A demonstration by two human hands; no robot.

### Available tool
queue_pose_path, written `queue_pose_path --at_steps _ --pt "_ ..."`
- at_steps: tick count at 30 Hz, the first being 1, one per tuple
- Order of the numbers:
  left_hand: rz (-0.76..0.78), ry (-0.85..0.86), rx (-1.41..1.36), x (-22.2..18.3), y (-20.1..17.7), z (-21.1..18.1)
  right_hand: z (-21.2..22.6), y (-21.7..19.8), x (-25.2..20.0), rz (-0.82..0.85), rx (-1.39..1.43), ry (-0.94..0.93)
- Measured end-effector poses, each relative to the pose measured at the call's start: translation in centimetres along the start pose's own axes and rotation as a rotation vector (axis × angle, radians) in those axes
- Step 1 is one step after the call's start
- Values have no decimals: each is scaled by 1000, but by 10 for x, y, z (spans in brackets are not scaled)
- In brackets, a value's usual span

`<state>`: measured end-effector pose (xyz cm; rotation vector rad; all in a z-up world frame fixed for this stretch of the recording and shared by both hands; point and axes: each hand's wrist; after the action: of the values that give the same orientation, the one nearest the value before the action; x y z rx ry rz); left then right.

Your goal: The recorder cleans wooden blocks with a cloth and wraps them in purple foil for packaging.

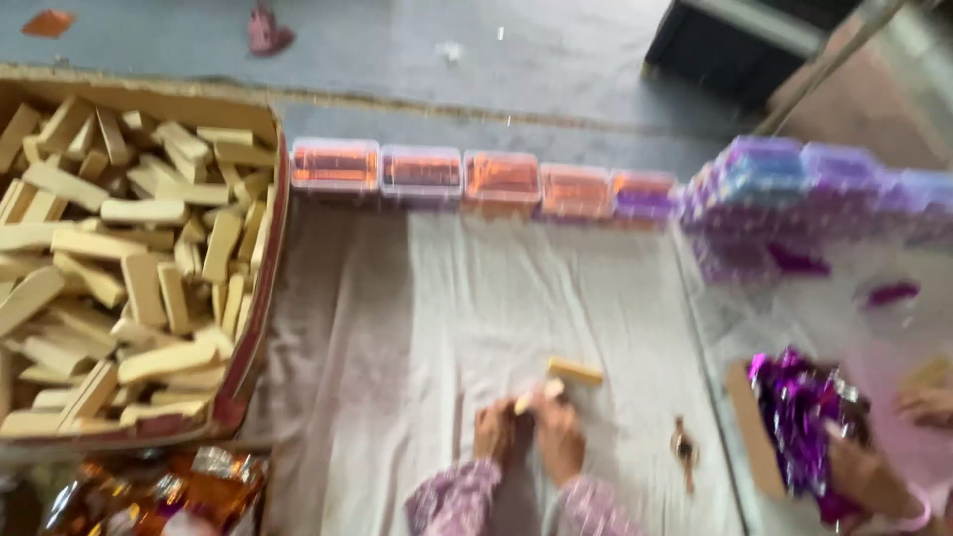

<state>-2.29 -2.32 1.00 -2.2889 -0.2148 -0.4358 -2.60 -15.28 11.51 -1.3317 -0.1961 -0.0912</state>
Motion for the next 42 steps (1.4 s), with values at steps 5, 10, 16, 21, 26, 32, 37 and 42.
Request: queue_pose_path --at_steps 5,10,16,21,26,32,37,42 --pt "-31 2 -21 9 -8 -1 52 -42 8 70 317 -51" --pt "1 0 -85 20 -43 -14 34 -58 39 340 124 143" --pt "-43 -15 -15 13 -36 -27 37 -56 22 -70 225 -13" --pt "-169 188 53 1 -9 11 45 -37 -1 -45 297 -34" --pt "-81 163 6 10 -31 -8 24 -71 16 -18 259 13" --pt "-44 182 180 -6 -9 10 6 -48 8 -53 354 4" --pt "-52 161 159 6 -35 -14 13 -41 -8 -30 325 -64" --pt "-29 187 158 9 -41 -13 -18 -63 20 151 477 -130"
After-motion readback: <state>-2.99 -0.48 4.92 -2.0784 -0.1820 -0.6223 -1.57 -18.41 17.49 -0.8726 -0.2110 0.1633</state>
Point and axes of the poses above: each hand's wrist, its own x-axis towards the middle knuckle, its own y-axis out of the palm, z = x × y, and after that the axes turned 2 degrees about x, right-handed
